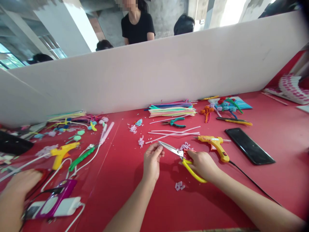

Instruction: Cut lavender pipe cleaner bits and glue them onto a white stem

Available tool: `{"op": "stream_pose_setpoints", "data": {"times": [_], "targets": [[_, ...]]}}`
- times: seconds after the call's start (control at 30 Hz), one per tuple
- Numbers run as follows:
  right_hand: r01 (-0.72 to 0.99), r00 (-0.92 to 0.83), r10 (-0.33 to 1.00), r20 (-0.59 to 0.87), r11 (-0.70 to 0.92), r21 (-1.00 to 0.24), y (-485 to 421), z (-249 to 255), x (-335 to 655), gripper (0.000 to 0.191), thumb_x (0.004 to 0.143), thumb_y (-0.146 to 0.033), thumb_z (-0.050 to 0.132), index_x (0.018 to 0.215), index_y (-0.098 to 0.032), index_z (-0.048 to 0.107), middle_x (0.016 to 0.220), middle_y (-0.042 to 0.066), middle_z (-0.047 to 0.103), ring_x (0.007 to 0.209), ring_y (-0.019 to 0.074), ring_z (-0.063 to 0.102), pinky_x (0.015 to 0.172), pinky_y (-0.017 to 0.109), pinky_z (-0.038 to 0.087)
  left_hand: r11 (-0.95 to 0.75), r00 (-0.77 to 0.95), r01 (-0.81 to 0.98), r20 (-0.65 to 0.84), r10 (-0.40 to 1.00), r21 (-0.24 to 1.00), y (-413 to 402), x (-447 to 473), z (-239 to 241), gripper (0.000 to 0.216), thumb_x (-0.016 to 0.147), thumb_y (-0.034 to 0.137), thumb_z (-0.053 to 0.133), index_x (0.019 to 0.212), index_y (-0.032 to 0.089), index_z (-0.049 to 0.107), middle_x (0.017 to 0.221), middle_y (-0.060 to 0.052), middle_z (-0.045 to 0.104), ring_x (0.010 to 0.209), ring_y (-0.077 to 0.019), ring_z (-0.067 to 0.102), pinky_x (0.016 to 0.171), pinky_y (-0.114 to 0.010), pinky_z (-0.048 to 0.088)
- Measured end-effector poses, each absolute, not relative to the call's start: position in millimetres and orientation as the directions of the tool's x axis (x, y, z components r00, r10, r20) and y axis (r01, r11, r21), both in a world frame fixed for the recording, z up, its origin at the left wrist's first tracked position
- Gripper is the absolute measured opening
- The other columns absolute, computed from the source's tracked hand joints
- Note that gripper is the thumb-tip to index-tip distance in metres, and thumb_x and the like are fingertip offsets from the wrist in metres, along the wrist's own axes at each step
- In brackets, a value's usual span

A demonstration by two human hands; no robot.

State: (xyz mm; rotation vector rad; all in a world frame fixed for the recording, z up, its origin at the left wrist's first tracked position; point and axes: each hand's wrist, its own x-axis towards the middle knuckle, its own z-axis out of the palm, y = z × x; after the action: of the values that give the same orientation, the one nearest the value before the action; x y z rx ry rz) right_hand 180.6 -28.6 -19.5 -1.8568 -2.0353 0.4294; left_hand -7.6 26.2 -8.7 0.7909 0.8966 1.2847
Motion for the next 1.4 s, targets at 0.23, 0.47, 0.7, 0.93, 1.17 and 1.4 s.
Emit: {"op": "stream_pose_setpoints", "data": {"times": [0.23,0.47,0.7,0.93,1.17,1.4], "targets": [[0.648,0.020,0.998,-0.054,-0.054,-0.759,-21.9,-6.9,173.1,0.026,0.080,-0.042,0.046,0.069,-0.019,0.047,0.055,-0.003,0.050,0.049,0.0113,0.047,0.046,0.021,0.030,0.263,0.362,-0.212,-0.174,0.916,0.941,13.2,3.0,-11.0,0.011,0.070,0.023,0.069,0.074,0.013,0.066,0.062,-0.002,0.062,0.054,-0.0104,0.053,0.054,-0.022,0.041],[0.367,-0.069,0.979,-0.194,-0.156,-0.917,-26.0,2.6,172.1,0.020,0.079,-0.037,0.045,0.073,-0.018,0.048,0.043,-0.009,0.039,0.035,0.0068,0.039,0.036,0.017,0.032,0.207,0.509,-0.025,-0.166,0.844,0.978,6.2,8.2,-8.6,0.011,0.074,0.025,0.065,0.071,0.014,0.067,0.060,0.000,0.058,0.056,-0.0120,0.052,0.057,-0.024,0.041],[0.352,-0.080,0.980,-0.182,-0.143,-0.925,-25.6,4.4,171.3,0.011,0.075,-0.028,0.047,0.070,-0.019,0.046,0.045,-0.009,0.039,0.036,0.0070,0.039,0.036,0.017,0.031,0.169,0.510,0.020,-0.156,0.846,0.985,6.5,8.4,-10.4,0.012,0.074,0.027,0.064,0.071,0.015,0.066,0.059,-0.001,0.056,0.054,-0.0131,0.051,0.056,-0.024,0.041],[0.543,-0.038,0.997,-0.062,-0.031,-0.839,-23.6,-6.0,170.3,0.018,0.072,-0.026,0.050,0.061,-0.020,0.037,0.052,-0.007,0.037,0.049,0.0077,0.037,0.046,0.018,0.027,0.085,0.409,0.017,-0.084,0.909,0.996,4.4,9.2,-8.0,0.006,0.065,0.021,0.073,0.064,0.017,0.068,0.066,-0.002,0.058,0.063,-0.0153,0.053,0.060,-0.024,0.041],[0.759,-0.002,1.000,0.028,0.020,-0.650,-26.7,-0.8,178.5,0.030,0.073,-0.048,0.056,0.067,-0.020,0.046,0.054,-0.002,0.047,0.050,0.0137,0.044,0.050,0.024,0.021,0.133,0.182,-0.155,-0.104,0.978,0.979,14.7,1.7,-9.1,0.011,0.068,0.026,0.070,0.070,0.017,0.066,0.055,0.003,0.056,0.050,-0.0093,0.048,0.052,-0.020,0.038],[0.943,-0.099,0.992,0.076,0.118,-0.311,-31.1,-11.0,180.4,0.037,0.082,-0.055,0.042,0.081,-0.019,0.051,0.066,0.006,0.065,0.059,0.0221,0.061,0.050,0.027,0.022,0.103,-0.007,-0.367,-0.114,0.993,0.924,25.8,-6.2,-9.8,0.014,0.063,0.025,0.072,0.074,0.016,0.066,0.062,0.002,0.059,0.054,-0.0064,0.050,0.053,-0.018,0.039]]}}
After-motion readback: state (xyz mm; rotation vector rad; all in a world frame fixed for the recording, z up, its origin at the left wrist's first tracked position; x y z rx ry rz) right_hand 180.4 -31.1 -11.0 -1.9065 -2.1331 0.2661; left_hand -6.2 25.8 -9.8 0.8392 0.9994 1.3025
